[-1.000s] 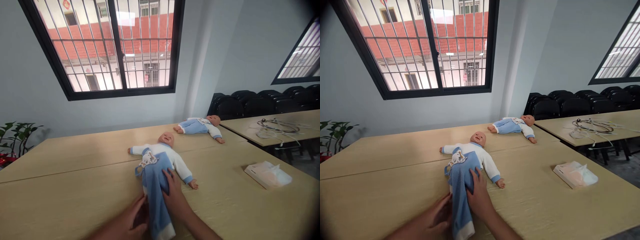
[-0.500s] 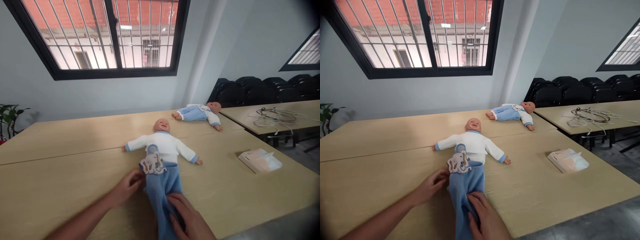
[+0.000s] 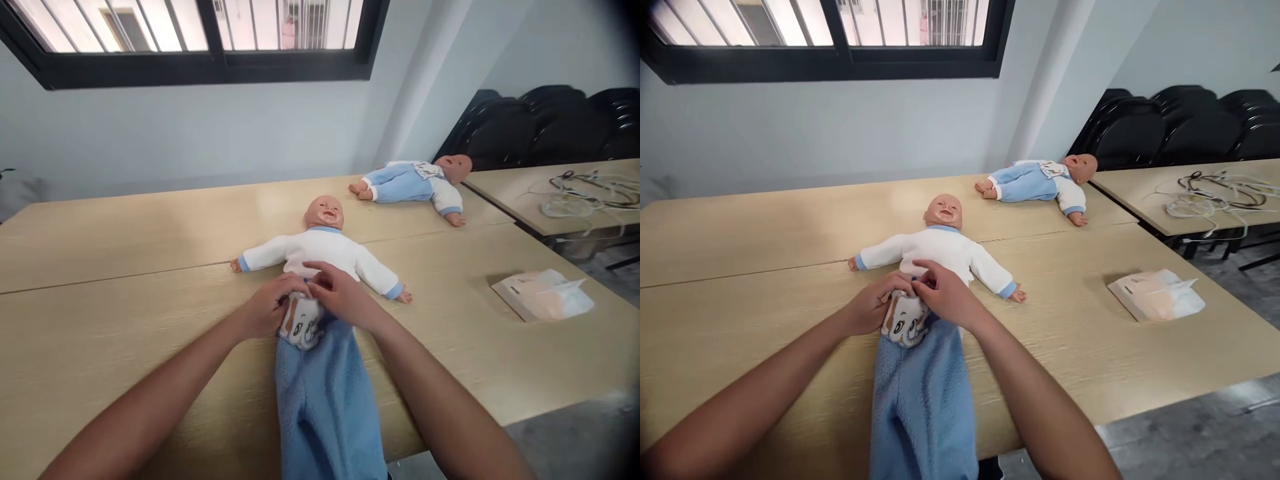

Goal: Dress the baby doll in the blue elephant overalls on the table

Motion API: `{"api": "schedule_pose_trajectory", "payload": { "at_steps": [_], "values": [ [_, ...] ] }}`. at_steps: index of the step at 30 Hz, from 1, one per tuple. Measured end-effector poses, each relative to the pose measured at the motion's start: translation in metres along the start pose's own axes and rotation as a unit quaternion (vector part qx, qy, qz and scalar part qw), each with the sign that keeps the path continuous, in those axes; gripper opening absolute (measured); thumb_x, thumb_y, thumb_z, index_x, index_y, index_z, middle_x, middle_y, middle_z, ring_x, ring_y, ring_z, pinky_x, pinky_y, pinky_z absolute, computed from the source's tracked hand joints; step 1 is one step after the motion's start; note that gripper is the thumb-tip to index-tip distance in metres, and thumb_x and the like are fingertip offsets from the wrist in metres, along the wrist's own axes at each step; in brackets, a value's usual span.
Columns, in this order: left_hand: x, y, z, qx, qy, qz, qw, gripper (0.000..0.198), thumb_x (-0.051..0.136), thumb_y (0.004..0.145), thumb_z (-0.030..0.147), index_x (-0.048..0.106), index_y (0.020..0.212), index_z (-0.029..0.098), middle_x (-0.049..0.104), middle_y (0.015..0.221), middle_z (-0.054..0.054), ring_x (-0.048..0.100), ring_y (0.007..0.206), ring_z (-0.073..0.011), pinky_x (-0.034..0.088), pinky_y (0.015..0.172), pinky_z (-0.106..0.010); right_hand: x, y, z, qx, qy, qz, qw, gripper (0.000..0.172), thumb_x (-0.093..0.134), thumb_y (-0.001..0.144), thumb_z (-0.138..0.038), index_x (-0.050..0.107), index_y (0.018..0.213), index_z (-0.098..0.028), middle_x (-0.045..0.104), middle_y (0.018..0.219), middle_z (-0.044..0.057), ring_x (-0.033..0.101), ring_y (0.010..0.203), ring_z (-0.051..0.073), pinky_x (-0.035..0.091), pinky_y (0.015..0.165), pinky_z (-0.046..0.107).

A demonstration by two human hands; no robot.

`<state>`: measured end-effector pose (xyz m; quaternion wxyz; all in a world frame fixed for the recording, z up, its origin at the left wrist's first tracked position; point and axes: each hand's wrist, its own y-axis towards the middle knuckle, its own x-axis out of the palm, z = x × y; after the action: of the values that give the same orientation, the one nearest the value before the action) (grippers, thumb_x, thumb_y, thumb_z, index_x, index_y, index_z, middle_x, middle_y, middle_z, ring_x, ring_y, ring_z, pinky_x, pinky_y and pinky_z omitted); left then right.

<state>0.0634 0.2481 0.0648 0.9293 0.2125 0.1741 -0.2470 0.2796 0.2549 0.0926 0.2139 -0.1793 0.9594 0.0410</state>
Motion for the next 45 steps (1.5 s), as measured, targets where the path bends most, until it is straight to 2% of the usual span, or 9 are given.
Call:
{"api": "schedule_pose_trajectory", "payload": {
  "at_steps": [9,13,17,23,28,33,37,41,45],
  "values": [
    [-0.031,0.025,-0.004,-0.071,-0.406,0.061,0.909,0.038,0.073,0.093,0.052,0.061,0.079,0.019,0.035,0.048,0.009,0.04,0.045,-0.0086,0.046,0.054,-0.023,-0.064,-0.029,0.016,-0.042,0.412,0.225,0.882,0.019,0.068,0.091,-0.044,0.067,0.104,-0.03,0.041,0.062,-0.01,0.015,0.042,0.008,0.022,0.034,0.02],
    [-0.027,0.026,-0.008,-0.059,-0.452,0.06,0.888,0.036,0.079,0.087,0.053,0.061,0.092,0.022,0.049,0.061,0.007,0.043,0.054,-0.0082,0.047,0.062,-0.024,-0.059,-0.031,0.02,-0.072,0.298,0.259,0.916,0.023,0.057,0.099,-0.051,0.067,0.106,-0.032,0.053,0.078,-0.003,0.038,0.05,0.011,0.04,0.043,0.023],
    [-0.019,0.024,-0.011,-0.148,-0.216,-0.079,0.962,0.085,0.095,0.068,0.048,0.057,0.141,0.026,0.069,0.112,-0.006,0.063,0.093,-0.0193,0.051,0.078,-0.028,-0.041,-0.025,0.022,-0.125,-0.071,0.35,0.926,0.032,0.058,0.1,-0.049,0.069,0.12,-0.027,0.061,0.119,0.01,0.059,0.117,0.028,0.052,0.102,0.05],
    [-0.019,0.023,0.001,-0.133,-0.036,-0.171,0.976,0.055,0.084,0.083,0.046,0.066,0.131,0.024,0.076,0.096,-0.002,0.067,0.083,-0.0178,0.051,0.075,-0.028,-0.026,-0.015,0.03,-0.209,-0.252,0.072,0.942,0.038,0.062,0.099,-0.038,0.063,0.133,-0.023,0.07,0.122,0.012,0.061,0.124,0.031,0.034,0.121,0.059],
    [-0.019,0.017,0.003,-0.067,-0.242,-0.049,0.967,0.028,0.058,0.105,0.042,0.064,0.125,0.023,0.075,0.084,-0.002,0.073,0.079,-0.0172,0.056,0.074,-0.029,-0.023,-0.024,0.026,-0.21,-0.089,0.152,0.962,0.013,0.068,0.097,-0.036,0.069,0.101,-0.024,0.074,0.097,0.006,0.07,0.097,0.024,0.055,0.096,0.045],
    [-0.012,0.013,0.017,-0.106,-0.131,-0.164,0.972,0.077,0.091,0.073,0.052,0.058,0.138,0.026,0.072,0.122,-0.01,0.069,0.102,-0.0254,0.055,0.075,-0.03,-0.022,-0.038,0.013,-0.14,0.097,0.206,0.964,0.027,0.077,0.09,-0.051,0.069,0.094,-0.025,0.07,0.079,0.0,0.063,0.065,0.016,0.052,0.061,0.029],
    [-0.023,0.014,0.018,-0.131,-0.058,-0.243,0.959,0.044,0.074,0.088,0.061,0.074,0.09,0.017,0.065,0.076,-0.001,0.06,0.07,-0.0162,0.044,0.059,-0.025,-0.035,-0.036,0.007,-0.045,0.19,0.054,0.979,0.042,0.075,0.088,-0.062,0.068,0.102,-0.023,0.071,0.082,0.001,0.063,0.064,0.014,0.049,0.054,0.023],
    [-0.041,0.012,0.012,-0.144,-0.218,-0.056,0.964,0.058,0.069,0.086,0.073,0.073,0.085,0.015,0.06,0.067,-0.001,0.056,0.059,-0.0134,0.044,0.054,-0.023,-0.061,-0.033,0.004,-0.035,0.169,-0.193,0.966,0.054,0.074,0.088,-0.063,0.07,0.123,-0.021,0.074,0.111,0.006,0.07,0.091,0.017,0.057,0.072,0.024],
    [-0.045,0.01,0.013,-0.169,-0.283,0.062,0.942,0.057,0.071,0.083,0.074,0.072,0.086,0.017,0.063,0.068,0.0,0.058,0.058,-0.0133,0.048,0.054,-0.023,-0.072,-0.04,0.011,-0.046,0.191,-0.34,0.919,0.054,0.074,0.083,-0.07,0.077,0.099,-0.018,0.074,0.081,0.004,0.07,0.072,0.017,0.058,0.061,0.026]
  ]
}}
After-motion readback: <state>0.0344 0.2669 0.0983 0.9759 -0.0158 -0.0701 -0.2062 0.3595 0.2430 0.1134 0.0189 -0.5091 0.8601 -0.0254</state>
